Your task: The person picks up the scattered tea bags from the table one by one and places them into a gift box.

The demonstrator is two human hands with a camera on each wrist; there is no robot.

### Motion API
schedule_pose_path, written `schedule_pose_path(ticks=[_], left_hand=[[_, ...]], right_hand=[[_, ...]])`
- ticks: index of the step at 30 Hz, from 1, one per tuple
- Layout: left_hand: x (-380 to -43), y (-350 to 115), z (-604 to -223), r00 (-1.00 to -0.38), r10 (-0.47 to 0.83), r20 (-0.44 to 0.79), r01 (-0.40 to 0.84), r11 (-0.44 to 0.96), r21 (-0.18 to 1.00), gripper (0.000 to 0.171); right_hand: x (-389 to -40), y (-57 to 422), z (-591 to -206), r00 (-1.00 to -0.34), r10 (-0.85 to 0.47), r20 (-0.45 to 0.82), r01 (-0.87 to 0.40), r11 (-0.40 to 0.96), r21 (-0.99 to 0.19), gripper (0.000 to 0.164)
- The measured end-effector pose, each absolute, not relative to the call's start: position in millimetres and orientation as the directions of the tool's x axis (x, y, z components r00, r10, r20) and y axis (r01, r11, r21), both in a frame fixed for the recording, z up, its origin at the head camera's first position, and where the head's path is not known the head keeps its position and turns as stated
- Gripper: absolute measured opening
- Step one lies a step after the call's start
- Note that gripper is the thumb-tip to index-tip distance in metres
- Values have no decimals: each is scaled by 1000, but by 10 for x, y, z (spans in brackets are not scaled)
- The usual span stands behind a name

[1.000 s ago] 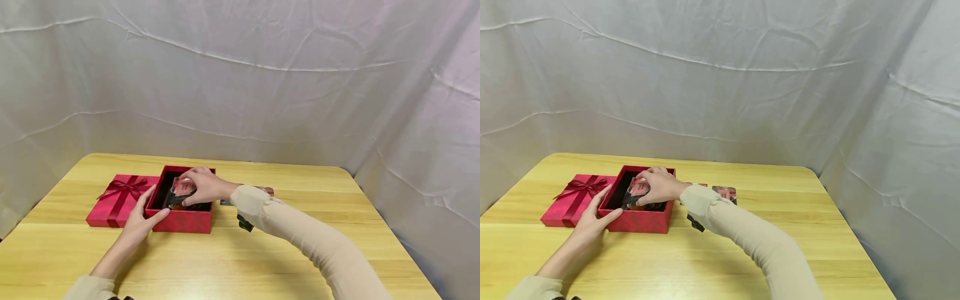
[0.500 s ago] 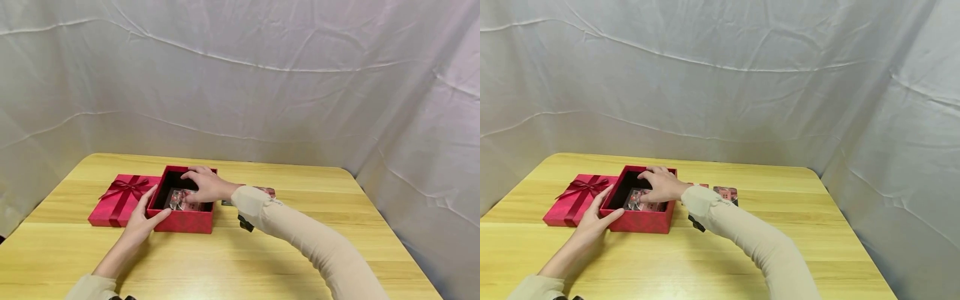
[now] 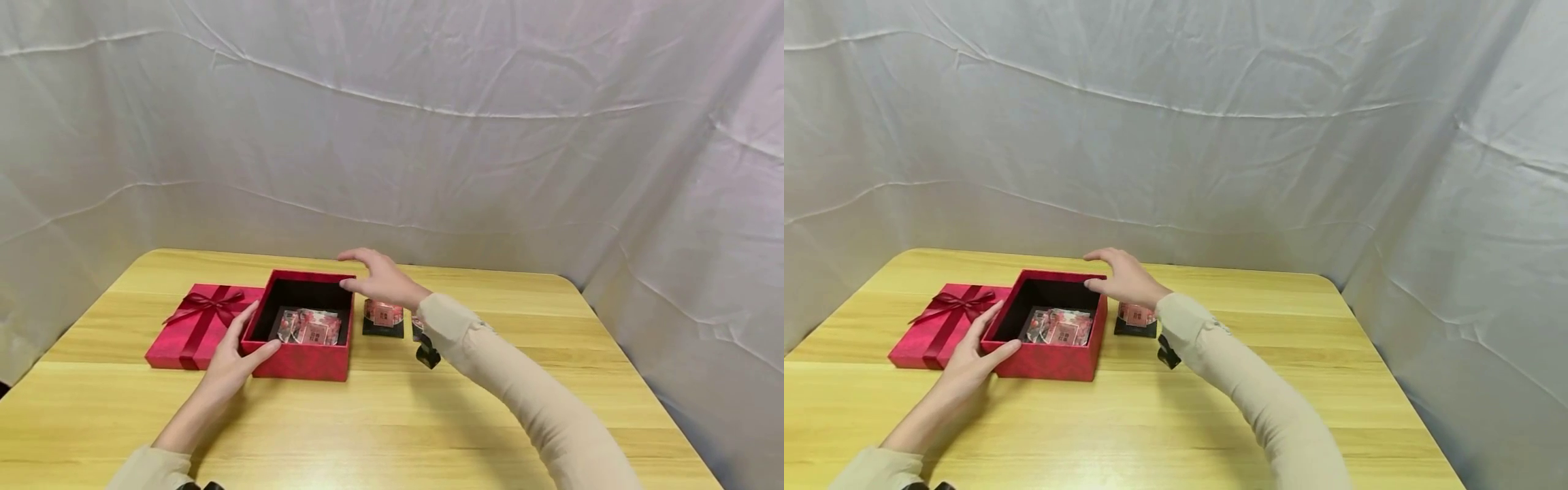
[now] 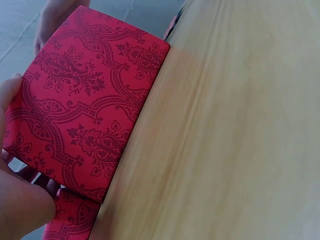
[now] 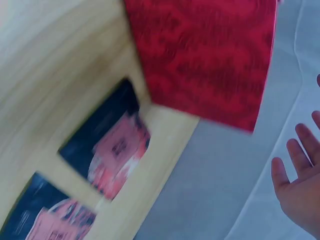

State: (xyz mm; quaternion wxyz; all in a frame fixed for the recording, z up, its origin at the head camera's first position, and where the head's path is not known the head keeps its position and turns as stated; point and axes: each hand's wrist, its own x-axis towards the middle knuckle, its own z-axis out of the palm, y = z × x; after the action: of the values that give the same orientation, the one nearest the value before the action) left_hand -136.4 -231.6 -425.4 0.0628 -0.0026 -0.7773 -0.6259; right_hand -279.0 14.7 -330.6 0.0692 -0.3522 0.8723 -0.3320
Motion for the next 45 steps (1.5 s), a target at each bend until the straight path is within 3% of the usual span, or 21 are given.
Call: schedule_pose_path(ticks=[12,30,45], left_hand=[[-1342,-2339,-4263,-994,-76,77,60,211,976,83],[-1318,-2371,-4276,-993,-95,70,49,206,977,82],[-1311,-2386,-4256,-993,-98,71,49,212,976,83]], right_hand=[[-2997,816,-3560,-861,-499,96,-412,576,-706,51],[-3057,1537,-4033,-864,-503,-5,-366,636,-679,61],[-3072,1801,-4268,-822,-543,-172,-277,645,-712,92]])
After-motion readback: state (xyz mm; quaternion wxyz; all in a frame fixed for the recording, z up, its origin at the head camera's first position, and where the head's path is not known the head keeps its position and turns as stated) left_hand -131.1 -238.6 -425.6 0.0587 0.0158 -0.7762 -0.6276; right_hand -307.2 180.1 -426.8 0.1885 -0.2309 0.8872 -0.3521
